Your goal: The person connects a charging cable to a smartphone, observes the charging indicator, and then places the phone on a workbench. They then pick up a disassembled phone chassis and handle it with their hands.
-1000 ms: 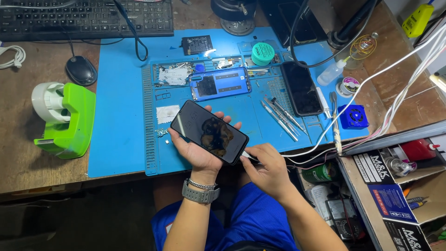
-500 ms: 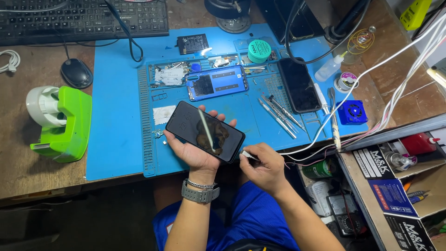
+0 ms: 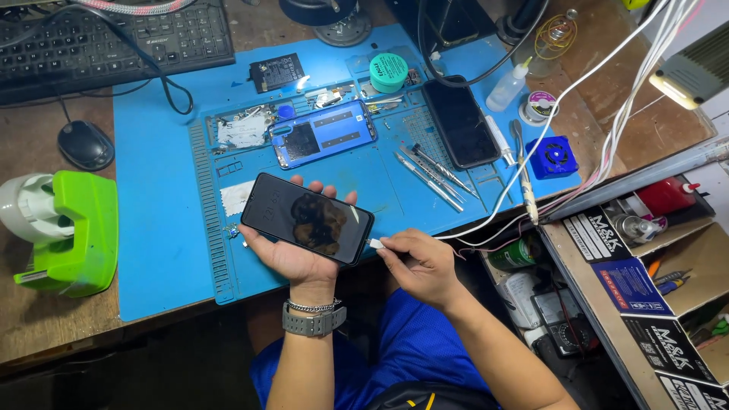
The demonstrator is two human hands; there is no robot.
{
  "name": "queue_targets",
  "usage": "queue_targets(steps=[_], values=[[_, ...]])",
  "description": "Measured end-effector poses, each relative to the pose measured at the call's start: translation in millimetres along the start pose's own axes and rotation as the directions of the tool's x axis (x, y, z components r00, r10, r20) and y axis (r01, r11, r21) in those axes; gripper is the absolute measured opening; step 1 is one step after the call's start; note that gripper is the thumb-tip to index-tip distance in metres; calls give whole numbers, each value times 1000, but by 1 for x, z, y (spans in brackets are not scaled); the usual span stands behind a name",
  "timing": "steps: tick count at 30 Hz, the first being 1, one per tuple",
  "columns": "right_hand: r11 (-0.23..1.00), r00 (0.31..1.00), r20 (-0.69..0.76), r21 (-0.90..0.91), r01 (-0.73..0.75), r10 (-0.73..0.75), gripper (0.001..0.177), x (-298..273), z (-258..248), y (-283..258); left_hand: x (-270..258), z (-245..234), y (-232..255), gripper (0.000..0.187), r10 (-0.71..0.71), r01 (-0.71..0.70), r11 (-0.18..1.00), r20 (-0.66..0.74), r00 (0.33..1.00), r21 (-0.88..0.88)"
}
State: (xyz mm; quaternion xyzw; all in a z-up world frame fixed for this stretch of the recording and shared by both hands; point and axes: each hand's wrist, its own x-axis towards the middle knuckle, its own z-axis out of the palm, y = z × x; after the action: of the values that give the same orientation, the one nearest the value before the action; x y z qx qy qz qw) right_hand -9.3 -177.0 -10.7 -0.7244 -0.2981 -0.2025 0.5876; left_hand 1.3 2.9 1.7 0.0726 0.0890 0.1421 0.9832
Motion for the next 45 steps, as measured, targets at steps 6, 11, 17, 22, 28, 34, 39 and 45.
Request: queue_targets(steps=[6,11,17,22,28,34,39,45], values=[[999,1000,-8,20,26,-25,7,5,0,-5,0,-1,1,100,0,0,1000,14,1000,-12],[998,998,5,8,69,-69,7,9,0,-9,-2,2,0,99,13,-13,1000,16,1000,-10],[995,994,33,-24,101,-100,6,10,0,-6,-5,5,-2,100,33,-32,999,22,999,-18],[994,993,61,-25,103,-102,5,12,2,-5,-4,6,-2,99,43,-42,999,19,999,-30],[993,993,76,-74,97,-91,3,12,2,-9,-3,4,-1,97,35,-31,998,66,997,-52],[970,986,138,-209,125,-97,17,15,-7,-19,-4,-2,-2,100,-21,28,995,72,997,-98],[952,975,161,-242,187,-151,15,15,-8,-19,-3,-1,-3,101,-26,32,996,72,997,-87],[933,972,233,-344,104,-23,10,20,-10,-20,-1,-5,-2,101,-28,35,997,87,996,-73]])
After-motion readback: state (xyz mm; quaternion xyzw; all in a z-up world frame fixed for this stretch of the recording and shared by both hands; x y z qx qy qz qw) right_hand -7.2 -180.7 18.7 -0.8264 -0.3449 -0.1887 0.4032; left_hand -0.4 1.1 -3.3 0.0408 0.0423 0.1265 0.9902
